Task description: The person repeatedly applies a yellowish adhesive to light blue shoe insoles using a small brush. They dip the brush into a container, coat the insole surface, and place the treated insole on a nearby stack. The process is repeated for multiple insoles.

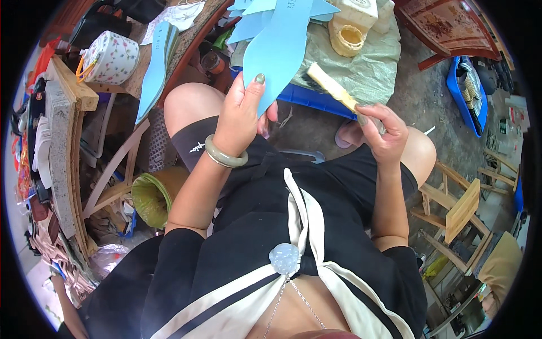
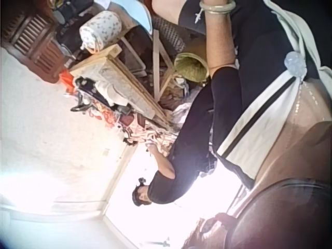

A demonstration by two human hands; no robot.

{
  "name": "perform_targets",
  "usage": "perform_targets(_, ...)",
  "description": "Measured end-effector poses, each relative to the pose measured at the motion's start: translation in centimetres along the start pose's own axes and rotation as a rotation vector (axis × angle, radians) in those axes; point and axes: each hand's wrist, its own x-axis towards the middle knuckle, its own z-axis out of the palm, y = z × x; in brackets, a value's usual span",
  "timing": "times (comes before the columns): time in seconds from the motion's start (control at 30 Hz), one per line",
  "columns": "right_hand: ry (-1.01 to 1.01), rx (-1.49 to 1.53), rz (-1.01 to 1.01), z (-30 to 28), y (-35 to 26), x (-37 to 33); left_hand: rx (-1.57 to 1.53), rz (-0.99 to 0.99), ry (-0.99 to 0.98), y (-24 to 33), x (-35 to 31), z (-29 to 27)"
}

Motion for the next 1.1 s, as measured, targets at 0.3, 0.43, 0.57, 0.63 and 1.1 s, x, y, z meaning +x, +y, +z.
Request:
perform_targets(0.3,0.014,-0.224,-0.036,-0.9,-0.1,3.7,0.07,-0.119,-0.09,0.6,-1.3,-1.6)
perform_targets(0.43,0.098,-0.276,0.012,-2.2,0.8,4.5,0.132,-0.143,-0.157,1.0,-2.3,-2.0)
perform_targets(0.57,0.184,-0.327,0.042,-3.7,0.5,4.6,0.067,-0.155,-0.108,0.9,-2.3,-2.1)
perform_targets(0.63,0.142,-0.361,-0.042,-3.8,-0.2,3.7,0.067,-0.177,-0.123,0.8,-1.9,-2.2)
perform_targets(1.1,0.157,-0.275,0.064,-3.9,1.6,3.7,0.048,-0.327,-0.213,1.2,-2.9,-3.6)
